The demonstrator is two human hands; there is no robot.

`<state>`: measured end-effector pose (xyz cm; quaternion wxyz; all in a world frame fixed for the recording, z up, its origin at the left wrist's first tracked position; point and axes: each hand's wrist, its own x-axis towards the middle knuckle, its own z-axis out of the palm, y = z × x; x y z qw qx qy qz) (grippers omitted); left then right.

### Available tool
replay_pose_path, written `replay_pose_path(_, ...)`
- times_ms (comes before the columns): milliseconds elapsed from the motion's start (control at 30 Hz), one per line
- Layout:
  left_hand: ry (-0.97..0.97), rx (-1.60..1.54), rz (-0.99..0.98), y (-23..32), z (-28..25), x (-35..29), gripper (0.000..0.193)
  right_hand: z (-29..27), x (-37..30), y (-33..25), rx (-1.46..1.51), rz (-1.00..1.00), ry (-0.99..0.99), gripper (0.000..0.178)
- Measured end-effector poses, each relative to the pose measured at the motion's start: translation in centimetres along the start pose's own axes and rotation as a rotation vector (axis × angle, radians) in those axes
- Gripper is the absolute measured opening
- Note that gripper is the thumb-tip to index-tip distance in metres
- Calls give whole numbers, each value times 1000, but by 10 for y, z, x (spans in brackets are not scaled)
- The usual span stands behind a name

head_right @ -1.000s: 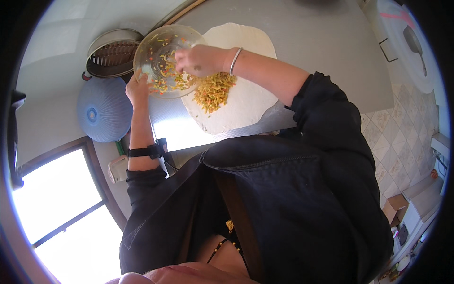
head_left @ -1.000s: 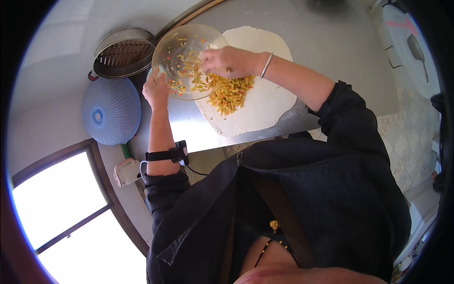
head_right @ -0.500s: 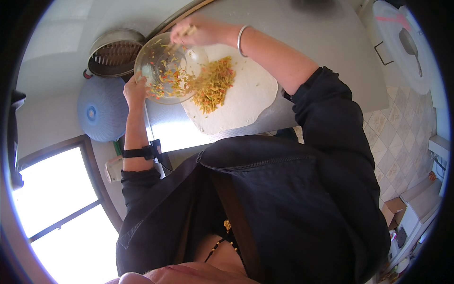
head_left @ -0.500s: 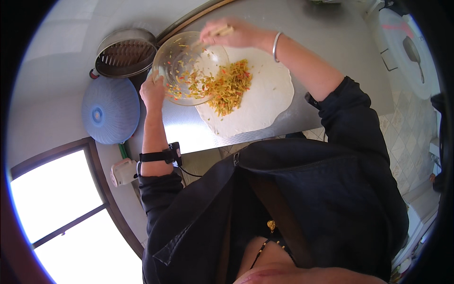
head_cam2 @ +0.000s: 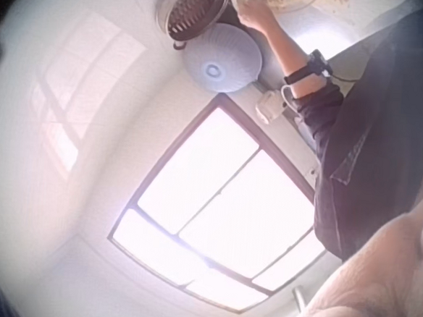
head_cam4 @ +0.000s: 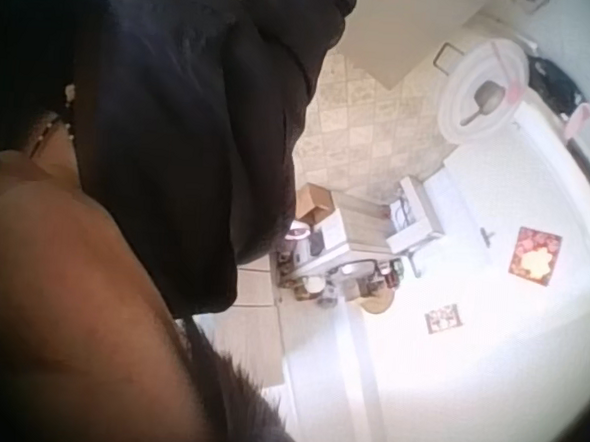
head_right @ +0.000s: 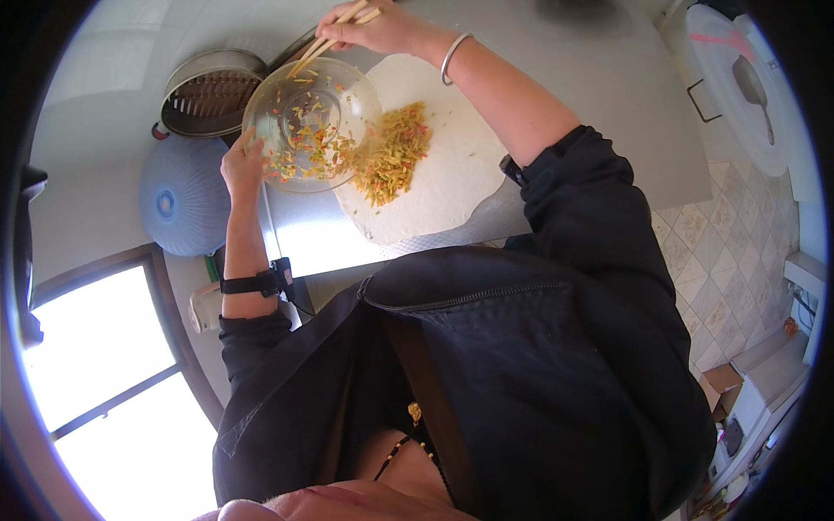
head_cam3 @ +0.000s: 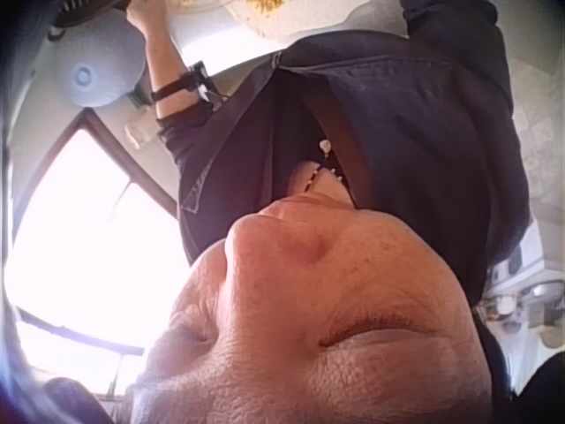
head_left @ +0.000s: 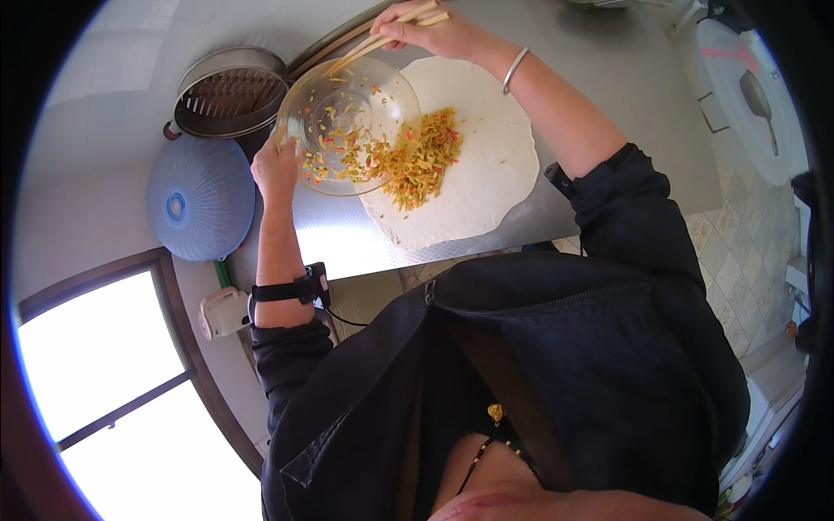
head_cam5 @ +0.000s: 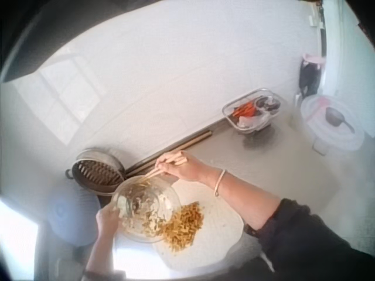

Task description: The person rolls a ball of dough into a large, thin, roughly circular sheet using a wooden rolling pin on a floured countertop. They repeatedly rotate and lift the dough to ensure even thinning. At the end, they place a bowl of mixed vegetables onto the center of the sheet.

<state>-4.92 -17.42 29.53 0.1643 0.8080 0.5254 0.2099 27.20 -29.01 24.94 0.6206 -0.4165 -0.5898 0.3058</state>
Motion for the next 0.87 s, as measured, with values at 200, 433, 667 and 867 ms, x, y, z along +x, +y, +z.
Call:
replay_pose_path(200,-1,23,-36,-3,2,3,35,9,-24,-2,-137,361,-142,23)
replay_pose_path(433,15,103,-8,-7,6,7,36,-20,-15,3,-187,107,-109,21)
replay_pose_path(667,68,144,12,-8,10,5,33,-1,-46,25,31,169,79,24)
replay_pose_path(867,175,119,9,-19,23,9,37,8,-53,44,-173,214,-14,26)
